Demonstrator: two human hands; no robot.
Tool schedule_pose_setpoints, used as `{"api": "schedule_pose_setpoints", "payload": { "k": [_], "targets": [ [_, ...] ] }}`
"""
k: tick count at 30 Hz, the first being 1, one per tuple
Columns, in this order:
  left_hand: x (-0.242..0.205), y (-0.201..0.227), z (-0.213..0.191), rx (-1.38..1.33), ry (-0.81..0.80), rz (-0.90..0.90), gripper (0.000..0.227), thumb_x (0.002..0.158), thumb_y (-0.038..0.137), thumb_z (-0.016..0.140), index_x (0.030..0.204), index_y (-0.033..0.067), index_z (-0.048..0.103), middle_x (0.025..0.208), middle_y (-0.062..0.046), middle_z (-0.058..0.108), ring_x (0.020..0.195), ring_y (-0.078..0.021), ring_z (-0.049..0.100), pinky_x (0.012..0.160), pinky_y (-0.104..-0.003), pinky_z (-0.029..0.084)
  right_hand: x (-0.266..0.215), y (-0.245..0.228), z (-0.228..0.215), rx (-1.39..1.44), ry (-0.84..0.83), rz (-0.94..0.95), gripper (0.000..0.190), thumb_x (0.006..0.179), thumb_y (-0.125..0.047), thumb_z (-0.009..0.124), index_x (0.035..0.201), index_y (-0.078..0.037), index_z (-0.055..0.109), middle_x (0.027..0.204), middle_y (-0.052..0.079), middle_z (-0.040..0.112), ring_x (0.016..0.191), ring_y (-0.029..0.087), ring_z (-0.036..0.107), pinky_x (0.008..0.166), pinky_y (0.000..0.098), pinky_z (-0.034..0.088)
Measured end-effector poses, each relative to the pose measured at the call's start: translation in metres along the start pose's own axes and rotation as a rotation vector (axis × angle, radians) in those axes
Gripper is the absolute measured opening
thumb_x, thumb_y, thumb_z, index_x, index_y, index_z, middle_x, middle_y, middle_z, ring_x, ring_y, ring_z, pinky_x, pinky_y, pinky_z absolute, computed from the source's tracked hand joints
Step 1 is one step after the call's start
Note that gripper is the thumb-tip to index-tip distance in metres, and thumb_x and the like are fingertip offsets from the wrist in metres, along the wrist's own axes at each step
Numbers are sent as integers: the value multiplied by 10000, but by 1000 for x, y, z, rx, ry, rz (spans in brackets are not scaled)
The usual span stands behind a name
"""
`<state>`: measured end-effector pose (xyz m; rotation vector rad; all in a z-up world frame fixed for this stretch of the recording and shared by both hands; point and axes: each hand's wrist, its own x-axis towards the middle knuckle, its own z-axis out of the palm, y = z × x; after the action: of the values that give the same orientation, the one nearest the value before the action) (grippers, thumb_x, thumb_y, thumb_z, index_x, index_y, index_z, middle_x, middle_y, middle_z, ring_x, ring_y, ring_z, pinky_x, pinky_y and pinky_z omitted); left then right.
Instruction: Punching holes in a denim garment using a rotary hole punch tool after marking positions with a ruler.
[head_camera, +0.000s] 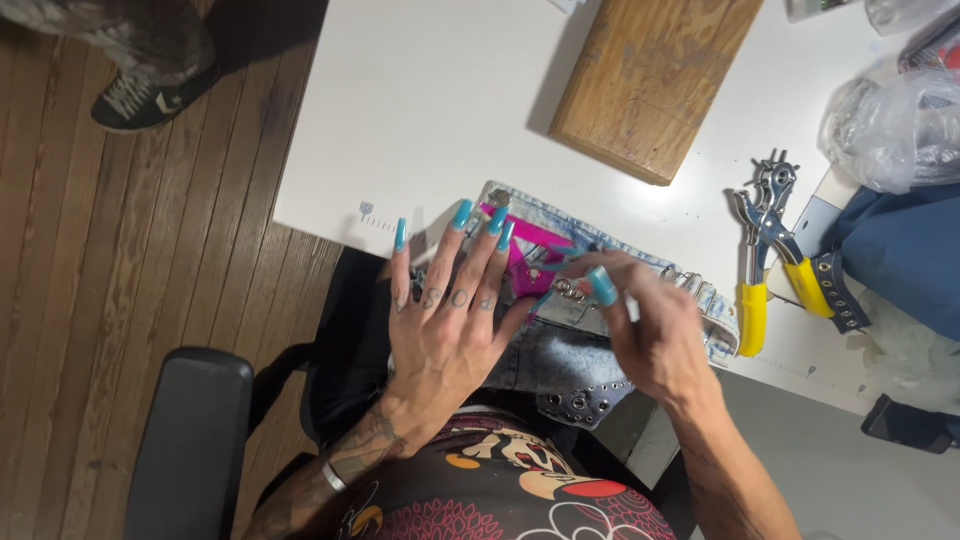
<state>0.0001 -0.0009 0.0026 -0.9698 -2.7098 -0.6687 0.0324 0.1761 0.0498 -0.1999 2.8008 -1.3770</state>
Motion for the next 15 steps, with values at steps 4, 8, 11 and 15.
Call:
{"api": "schedule_pose_setpoints", "payload": {
  "k": [4, 8, 11, 15],
  "targets": [
    [1, 1, -5, -33, -37, -50, 441, 854, 435, 539, 1066, 56, 614, 1188, -66, 555, 1163, -276, 428, 972, -551, 245, 20, -10, -1, -372, 58, 20, 115, 910, -58, 459, 825, 16, 482, 639, 100, 536, 482, 194, 446, 445, 308, 329],
    [-7, 0, 1, 19, 29, -43, 578, 787, 515, 659, 1108, 40, 581, 1187, -66, 559, 1184, -266, 410, 1013, -525, 221, 38, -1, 12, -456, -106, 23, 73, 920, -74, 419, 891, -26, 465, 627, 55, 489, 455, 185, 428, 418, 308, 375],
    [-13, -2, 15, 44, 89, -61, 578, 755, 561, 695, 1008, 48, 614, 1202, -66, 545, 1219, -258, 363, 1044, -514, 181, 43, 10, 20, -451, -160, 40, 132, 936, -130, 388, 909, -25, 464, 654, 81, 544, 433, 201, 443, 380, 316, 403],
    [-14, -5, 6, -5, 117, -35, 474, 739, 489, 739, 862, 35, 674, 1123, -92, 591, 1181, -299, 408, 1014, -537, 252, 48, 4, 25, -445, -142, 91, 134, 934, -130, 427, 835, -49, 465, 608, 70, 492, 425, 211, 372, 434, 325, 325]
  ]
}}
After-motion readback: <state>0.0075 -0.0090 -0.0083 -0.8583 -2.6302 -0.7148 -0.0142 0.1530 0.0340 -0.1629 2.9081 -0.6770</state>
